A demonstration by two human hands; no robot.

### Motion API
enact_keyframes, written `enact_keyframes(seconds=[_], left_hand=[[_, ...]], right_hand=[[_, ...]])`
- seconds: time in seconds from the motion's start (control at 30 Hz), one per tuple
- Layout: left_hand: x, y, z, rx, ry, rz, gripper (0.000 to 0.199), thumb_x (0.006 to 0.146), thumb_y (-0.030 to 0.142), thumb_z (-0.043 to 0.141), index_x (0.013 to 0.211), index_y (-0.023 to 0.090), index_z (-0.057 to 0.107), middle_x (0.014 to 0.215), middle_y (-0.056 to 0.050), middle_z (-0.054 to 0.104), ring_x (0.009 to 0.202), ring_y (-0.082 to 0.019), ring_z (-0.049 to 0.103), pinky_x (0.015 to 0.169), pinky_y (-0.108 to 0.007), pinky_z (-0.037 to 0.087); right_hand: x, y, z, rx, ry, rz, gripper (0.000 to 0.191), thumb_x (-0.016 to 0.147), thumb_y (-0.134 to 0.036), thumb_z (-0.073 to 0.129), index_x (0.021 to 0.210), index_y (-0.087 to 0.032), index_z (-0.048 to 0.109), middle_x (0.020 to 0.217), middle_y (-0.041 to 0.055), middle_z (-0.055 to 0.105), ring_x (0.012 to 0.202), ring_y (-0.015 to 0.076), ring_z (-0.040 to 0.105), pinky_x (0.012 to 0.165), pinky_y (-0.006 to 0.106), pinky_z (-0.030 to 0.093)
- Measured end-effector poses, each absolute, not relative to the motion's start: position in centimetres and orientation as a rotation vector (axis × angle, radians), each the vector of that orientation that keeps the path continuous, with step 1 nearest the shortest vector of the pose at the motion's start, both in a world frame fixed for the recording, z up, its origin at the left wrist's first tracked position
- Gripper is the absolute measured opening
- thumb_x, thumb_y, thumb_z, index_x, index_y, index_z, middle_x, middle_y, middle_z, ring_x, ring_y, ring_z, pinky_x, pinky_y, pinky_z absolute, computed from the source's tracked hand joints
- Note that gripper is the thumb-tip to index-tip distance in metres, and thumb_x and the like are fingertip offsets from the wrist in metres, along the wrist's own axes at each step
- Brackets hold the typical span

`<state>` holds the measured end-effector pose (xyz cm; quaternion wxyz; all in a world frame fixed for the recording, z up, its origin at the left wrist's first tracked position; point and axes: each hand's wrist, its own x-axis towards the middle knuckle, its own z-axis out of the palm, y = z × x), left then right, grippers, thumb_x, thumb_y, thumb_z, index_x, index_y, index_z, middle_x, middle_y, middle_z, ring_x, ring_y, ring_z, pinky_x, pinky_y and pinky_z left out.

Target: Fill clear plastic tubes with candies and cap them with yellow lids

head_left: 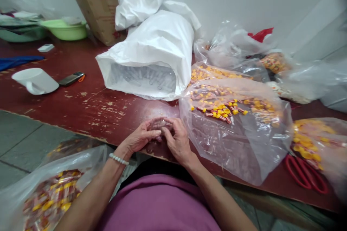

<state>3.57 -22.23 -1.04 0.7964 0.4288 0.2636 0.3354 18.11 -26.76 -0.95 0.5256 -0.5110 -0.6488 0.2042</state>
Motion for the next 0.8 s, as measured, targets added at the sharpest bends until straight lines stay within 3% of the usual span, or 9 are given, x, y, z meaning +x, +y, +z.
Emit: enact_keyframes(seconds=[0.1, 0.2, 0.27, 0.37, 0.4, 0.5, 0.67, 0.8], left_hand=[[3.9, -22.7, -0.9, 0.899, 0.593, 0.649, 0.039, 0.071, 0.012, 0.071, 0.109, 0.017, 0.064, 0.09, -0.005, 0.067, 0.067, -0.012, 0.063, 0.055, -0.019, 0.048], [4.0, -23.3, -0.8, 0.776, 0.63, 0.643, 0.039, 0.069, 0.014, 0.072, 0.107, 0.018, 0.065, 0.089, -0.005, 0.066, 0.07, -0.017, 0.066, 0.054, -0.021, 0.049], [4.1, -23.6, -0.6, 0.681, 0.645, 0.669, 0.038, 0.067, 0.016, 0.074, 0.104, 0.02, 0.064, 0.085, -0.003, 0.064, 0.073, -0.019, 0.067, 0.057, -0.024, 0.051], [4.3, -24.1, -0.3, 0.618, 0.652, 0.714, 0.032, 0.065, 0.018, 0.076, 0.094, 0.021, 0.063, 0.076, 0.001, 0.059, 0.066, -0.017, 0.065, 0.055, -0.025, 0.051], [4.5, -24.3, -0.1, 0.628, 0.66, 0.718, 0.031, 0.065, 0.018, 0.076, 0.092, 0.021, 0.061, 0.076, 0.002, 0.058, 0.062, -0.014, 0.063, 0.05, -0.023, 0.049], [5.2, -24.9, 0.2, 0.716, 0.723, 0.711, 0.031, 0.066, 0.02, 0.076, 0.092, 0.021, 0.059, 0.076, 0.003, 0.056, 0.053, -0.009, 0.057, 0.041, -0.018, 0.039], [6.7, -25.8, 0.5, 0.912, 0.805, 0.664, 0.033, 0.073, 0.031, 0.072, 0.1, 0.018, 0.06, 0.076, 0.001, 0.057, 0.056, -0.008, 0.053, 0.044, -0.017, 0.039], [8.0, -26.5, 0.7, 1.021, 0.782, 0.64, 0.035, 0.077, 0.034, 0.067, 0.106, 0.018, 0.056, 0.074, 0.001, 0.059, 0.054, -0.006, 0.048, 0.045, -0.016, 0.035]], right_hand=[[19.1, -28.0, 0.2, -1.152, -1.714, 0.294, 0.028, 0.088, -0.013, 0.047, 0.114, -0.02, 0.056, 0.112, 0.0095, 0.058, 0.108, 0.0161, 0.055, 0.091, 0.03, 0.049], [22.6, -28.3, 1.6, -1.215, -1.723, 0.101, 0.025, 0.09, -0.016, 0.046, 0.112, -0.022, 0.057, 0.109, 0.0075, 0.061, 0.105, 0.016, 0.057, 0.089, 0.03, 0.049], [26.8, -27.7, 1.8, -1.443, -1.611, -0.033, 0.021, 0.09, -0.017, 0.044, 0.104, -0.022, 0.059, 0.101, 0.0064, 0.063, 0.098, 0.0171, 0.058, 0.086, 0.032, 0.049], [34.0, -26.1, 0.7, -2.013, -1.46, -0.192, 0.023, 0.085, -0.014, 0.045, 0.102, -0.015, 0.06, 0.105, 0.0122, 0.062, 0.102, 0.0232, 0.055, 0.092, 0.041, 0.043], [36.0, -25.6, 0.1, -2.078, -1.436, -0.193, 0.025, 0.084, -0.012, 0.044, 0.104, -0.011, 0.06, 0.106, 0.0154, 0.061, 0.105, 0.0259, 0.053, 0.094, 0.046, 0.04], [39.6, -24.4, -1.7, -2.14, -1.481, -0.127, 0.029, 0.084, -0.013, 0.045, 0.108, -0.012, 0.061, 0.109, 0.0159, 0.061, 0.105, 0.0265, 0.053, 0.093, 0.045, 0.04], [40.6, -24.1, -2.1, -2.154, -1.566, 0.036, 0.038, 0.078, -0.012, 0.054, 0.116, -0.014, 0.061, 0.109, 0.016, 0.062, 0.101, 0.0261, 0.057, 0.088, 0.038, 0.043], [41.2, -24.6, -1.6, -2.12, -1.502, 0.105, 0.036, 0.076, -0.008, 0.05, 0.109, -0.012, 0.063, 0.102, 0.017, 0.064, 0.097, 0.0273, 0.059, 0.087, 0.04, 0.043]])
